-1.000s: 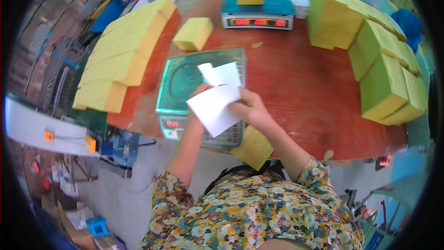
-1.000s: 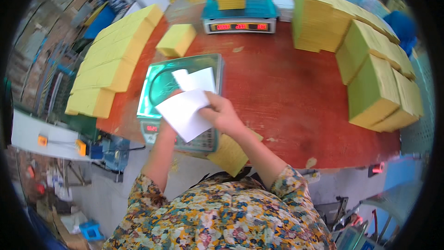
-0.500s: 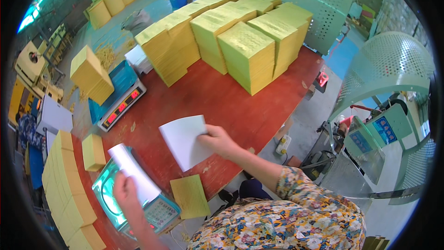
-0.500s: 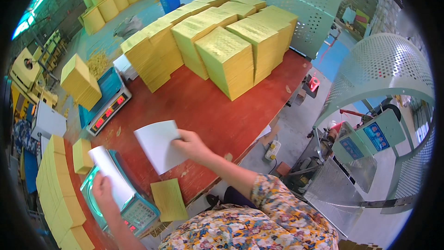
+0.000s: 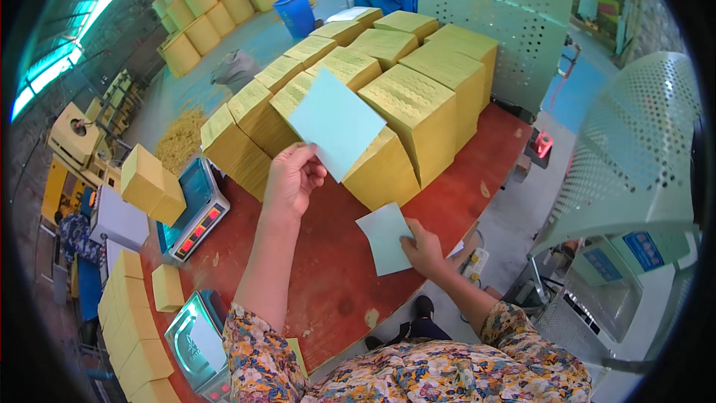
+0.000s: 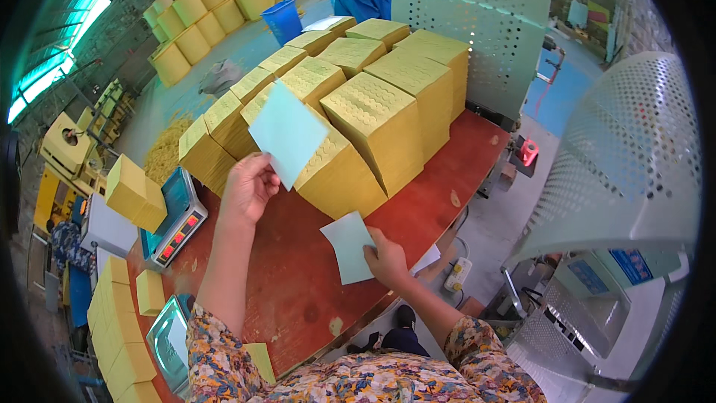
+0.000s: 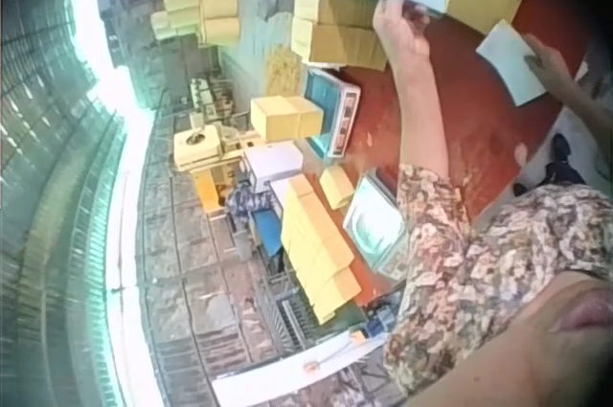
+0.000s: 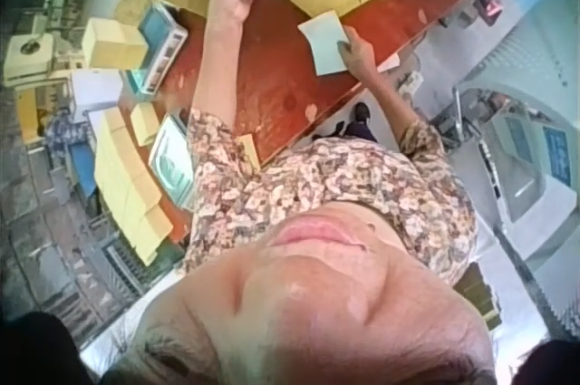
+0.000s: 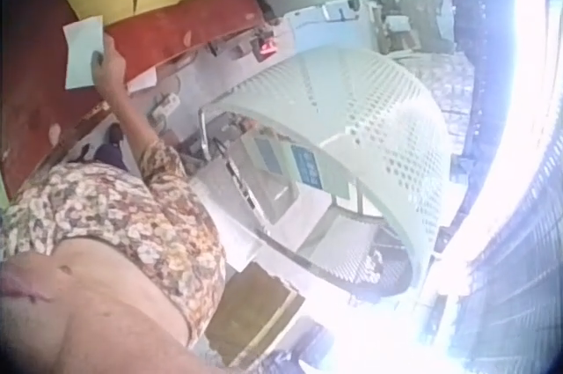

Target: Bundling stacks of paper with bands and weighing them on a digital scale in a paper mill.

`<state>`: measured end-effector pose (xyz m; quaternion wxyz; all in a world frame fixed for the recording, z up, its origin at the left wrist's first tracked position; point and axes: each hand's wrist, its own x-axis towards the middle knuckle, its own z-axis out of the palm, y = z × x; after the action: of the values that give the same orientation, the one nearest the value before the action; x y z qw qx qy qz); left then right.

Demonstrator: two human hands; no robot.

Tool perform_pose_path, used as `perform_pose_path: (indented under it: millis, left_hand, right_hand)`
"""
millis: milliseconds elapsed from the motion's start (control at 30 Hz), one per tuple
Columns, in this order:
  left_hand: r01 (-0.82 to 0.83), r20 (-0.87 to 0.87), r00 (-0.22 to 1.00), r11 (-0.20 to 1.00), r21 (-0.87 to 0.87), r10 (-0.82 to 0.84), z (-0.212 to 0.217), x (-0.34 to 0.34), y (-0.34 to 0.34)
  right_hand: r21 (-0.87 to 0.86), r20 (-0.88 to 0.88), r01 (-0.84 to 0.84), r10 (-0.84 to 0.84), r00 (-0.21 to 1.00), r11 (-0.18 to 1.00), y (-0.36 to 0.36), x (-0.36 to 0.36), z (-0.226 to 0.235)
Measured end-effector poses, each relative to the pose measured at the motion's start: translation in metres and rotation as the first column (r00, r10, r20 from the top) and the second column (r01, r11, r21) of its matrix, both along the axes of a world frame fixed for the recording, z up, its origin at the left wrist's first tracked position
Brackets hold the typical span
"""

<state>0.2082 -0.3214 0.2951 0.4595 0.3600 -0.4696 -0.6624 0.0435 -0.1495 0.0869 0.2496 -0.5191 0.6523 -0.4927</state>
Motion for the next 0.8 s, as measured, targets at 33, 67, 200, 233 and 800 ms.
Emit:
perform_pose_path:
  millis: [33,67,200,233,800]
  left_hand:
    - [-0.012,0.086,0.996,1.0,0.013,0.011,-0.008,-0.002,-0.009]
    - [-0.016,0.173,0.985,0.999,0.035,0.01,-0.016,-0.006,-0.015]
    - [-0.078,0.341,0.937,0.997,-0.004,0.075,-0.027,-0.012,-0.024]
    - [-0.073,0.378,0.923,0.997,-0.025,0.077,-0.027,-0.014,-0.026]
    - [-0.06,0.621,0.777,0.994,-0.089,0.103,-0.009,-0.018,-0.025]
  right_hand:
    - [-0.005,0.011,-0.018,0.018,1.0,1.0,-0.001,0.0,-0.002]
    - [-0.01,0.028,-0.029,0.029,0.999,1.0,0.001,-0.002,-0.005]
    - [-0.039,0.08,-0.08,0.083,0.993,0.996,0.0,-0.008,0.001]
    - [-0.045,0.084,-0.088,0.091,0.992,0.995,-0.001,-0.009,0.001]
    - [-0.033,0.229,-0.252,0.253,0.94,0.967,0.005,-0.027,0.003]
